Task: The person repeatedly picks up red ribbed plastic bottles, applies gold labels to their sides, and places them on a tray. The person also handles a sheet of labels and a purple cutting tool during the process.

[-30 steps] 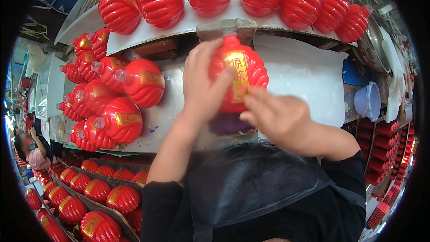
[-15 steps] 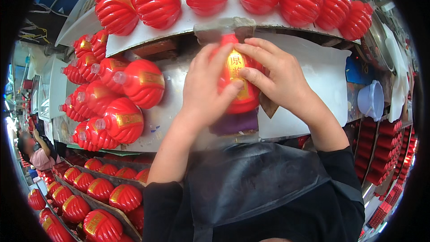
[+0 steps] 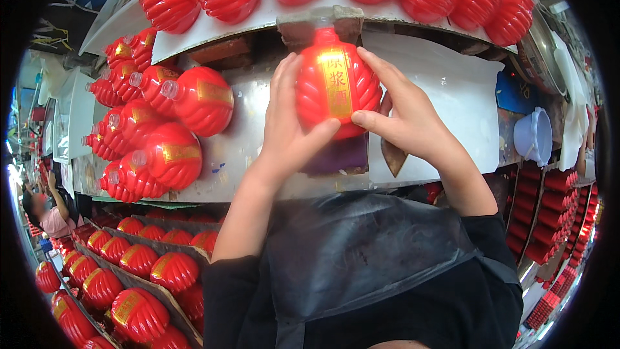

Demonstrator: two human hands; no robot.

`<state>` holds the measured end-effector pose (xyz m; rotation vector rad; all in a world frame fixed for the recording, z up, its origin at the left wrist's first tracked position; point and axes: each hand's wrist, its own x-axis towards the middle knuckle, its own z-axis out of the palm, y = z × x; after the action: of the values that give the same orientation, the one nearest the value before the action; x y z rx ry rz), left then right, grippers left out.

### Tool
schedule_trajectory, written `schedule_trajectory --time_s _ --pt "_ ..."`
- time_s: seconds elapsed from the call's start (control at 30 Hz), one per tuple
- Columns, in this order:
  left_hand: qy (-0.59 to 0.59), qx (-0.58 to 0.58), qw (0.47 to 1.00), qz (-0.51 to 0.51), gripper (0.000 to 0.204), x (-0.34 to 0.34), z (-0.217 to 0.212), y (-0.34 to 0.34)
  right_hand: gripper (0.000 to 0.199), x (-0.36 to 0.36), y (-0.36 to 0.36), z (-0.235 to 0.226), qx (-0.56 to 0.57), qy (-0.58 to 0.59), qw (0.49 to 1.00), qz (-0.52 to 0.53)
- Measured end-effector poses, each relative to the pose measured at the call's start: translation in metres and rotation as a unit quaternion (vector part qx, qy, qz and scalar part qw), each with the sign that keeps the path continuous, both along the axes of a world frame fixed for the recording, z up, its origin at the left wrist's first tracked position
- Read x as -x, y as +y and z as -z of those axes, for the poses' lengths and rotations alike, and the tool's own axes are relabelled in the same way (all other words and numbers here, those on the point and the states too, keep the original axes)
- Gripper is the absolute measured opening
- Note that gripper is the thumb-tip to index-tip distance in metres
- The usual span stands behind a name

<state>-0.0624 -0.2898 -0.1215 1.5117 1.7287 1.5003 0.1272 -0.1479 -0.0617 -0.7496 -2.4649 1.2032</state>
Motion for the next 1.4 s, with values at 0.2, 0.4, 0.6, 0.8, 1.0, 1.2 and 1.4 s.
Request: schedule_trajectory --time_s 0.2,0.4,0.6,0.8,1.0,1.2,1.4 --pt "-0.169 -0.008 0.986 -0.001 0.084 -0.004 0.0 -0.003 0.082 0.001 0.002 0.005 0.071 0.015 0.997 -0.003" --pt "-0.146 -0.006 0.988 -0.054 0.077 -0.014 -0.001 0.007 0.083 0.006 -0.01 0.007 0.019 -0.001 0.999 0.043" --pt "-0.119 -0.021 0.99 -0.075 0.08 -0.019 -0.001 0.009 0.086 0.008 -0.012 0.006 -0.011 -0.009 0.999 0.042" --pt "-0.104 -0.015 0.992 -0.066 0.078 -0.016 -0.002 0.006 0.086 0.006 -0.012 0.011 -0.001 0.008 0.999 0.04" --pt "-0.269 -0.048 0.962 -0.02 0.064 -0.012 0.003 0.003 0.074 0.001 -0.001 0.012 0.143 0.042 0.989 0.011" --pt "-0.293 -0.044 0.955 -0.021 0.059 -0.014 0.002 0.0 0.067 -0.004 0.003 0.012 0.149 0.039 0.988 0.003" --pt "-0.285 -0.03 0.958 -0.027 0.059 -0.014 -0.003 -0.002 0.067 -0.002 0.003 0.013 0.123 0.041 0.992 0.006"
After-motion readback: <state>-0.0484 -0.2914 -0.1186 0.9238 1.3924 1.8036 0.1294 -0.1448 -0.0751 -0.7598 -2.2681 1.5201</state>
